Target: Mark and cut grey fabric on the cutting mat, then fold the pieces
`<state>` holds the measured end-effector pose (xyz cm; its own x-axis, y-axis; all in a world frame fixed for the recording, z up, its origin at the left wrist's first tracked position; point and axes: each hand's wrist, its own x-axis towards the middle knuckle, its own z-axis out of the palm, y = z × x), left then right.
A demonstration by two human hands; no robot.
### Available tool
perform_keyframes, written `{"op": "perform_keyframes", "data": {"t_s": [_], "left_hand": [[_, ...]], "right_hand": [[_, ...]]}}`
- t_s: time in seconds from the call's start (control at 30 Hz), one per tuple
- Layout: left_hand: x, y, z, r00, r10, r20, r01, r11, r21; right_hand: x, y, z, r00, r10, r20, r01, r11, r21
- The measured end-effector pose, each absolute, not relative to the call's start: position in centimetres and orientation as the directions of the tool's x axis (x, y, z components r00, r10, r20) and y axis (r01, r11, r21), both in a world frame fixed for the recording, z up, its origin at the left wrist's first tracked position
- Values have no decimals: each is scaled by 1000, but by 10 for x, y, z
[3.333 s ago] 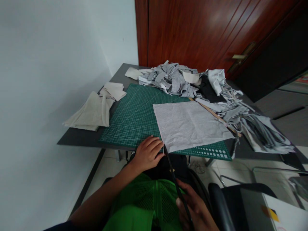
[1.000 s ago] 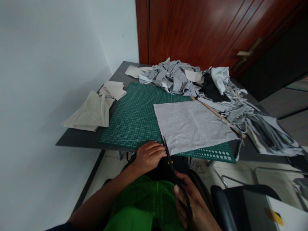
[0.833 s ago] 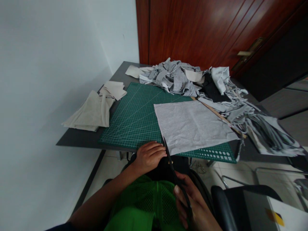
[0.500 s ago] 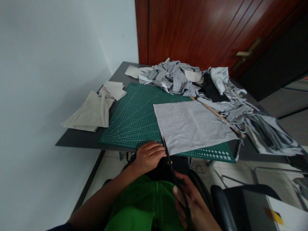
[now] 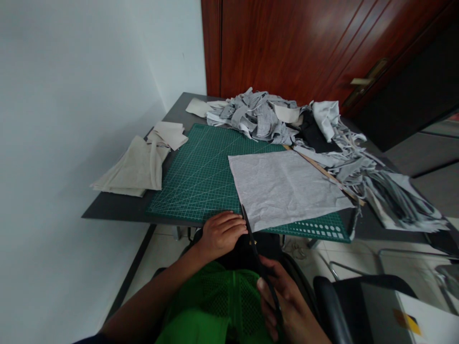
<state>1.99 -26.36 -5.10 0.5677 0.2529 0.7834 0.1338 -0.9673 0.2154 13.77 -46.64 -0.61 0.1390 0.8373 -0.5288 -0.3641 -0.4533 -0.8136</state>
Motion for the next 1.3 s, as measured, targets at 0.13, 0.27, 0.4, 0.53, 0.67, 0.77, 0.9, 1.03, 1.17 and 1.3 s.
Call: {"op": "perform_keyframes", "data": {"t_s": [0.13, 0.27, 0.4, 0.53, 0.67, 0.77, 0.9, 1.03, 1.17, 1.3], "left_hand": [[20, -264, -51, 563, 252, 787, 128, -967, 218], [20, -265, -50, 550, 260, 794, 114, -965, 237], [19, -266, -49, 552, 280, 785, 91, -956, 277], [18, -266, -50, 554, 315, 770, 59, -938, 341], [18, -266, -51, 529, 327, 783, 60, -935, 350], [18, -266, -51, 507, 343, 791, 43, -926, 374], [18, -266, -53, 505, 364, 783, 22, -912, 410], [18, -265, -55, 498, 374, 782, -2, -902, 433], [18, -265, -52, 498, 369, 785, -24, -899, 438], [17, -265, -50, 508, 363, 781, -17, -903, 430]], "right_hand": [[138, -466, -9, 142, 852, -505, -370, -428, -825], [138, -467, -14, 120, 846, -519, -386, -442, -810], [141, -468, -11, 128, 813, -567, -472, -453, -756], [150, -469, -7, 153, 783, -603, -529, -451, -719], [154, -459, -3, 151, 795, -588, -529, -437, -728], [151, -446, 4, 162, 796, -583, -503, -441, -743], [145, -431, 10, 139, 824, -550, -484, -428, -763], [144, -424, 6, 154, 839, -522, -482, -397, -781], [146, -421, 3, 152, 837, -525, -497, -394, -773], [147, -420, 3, 139, 848, -511, -494, -388, -778]]}}
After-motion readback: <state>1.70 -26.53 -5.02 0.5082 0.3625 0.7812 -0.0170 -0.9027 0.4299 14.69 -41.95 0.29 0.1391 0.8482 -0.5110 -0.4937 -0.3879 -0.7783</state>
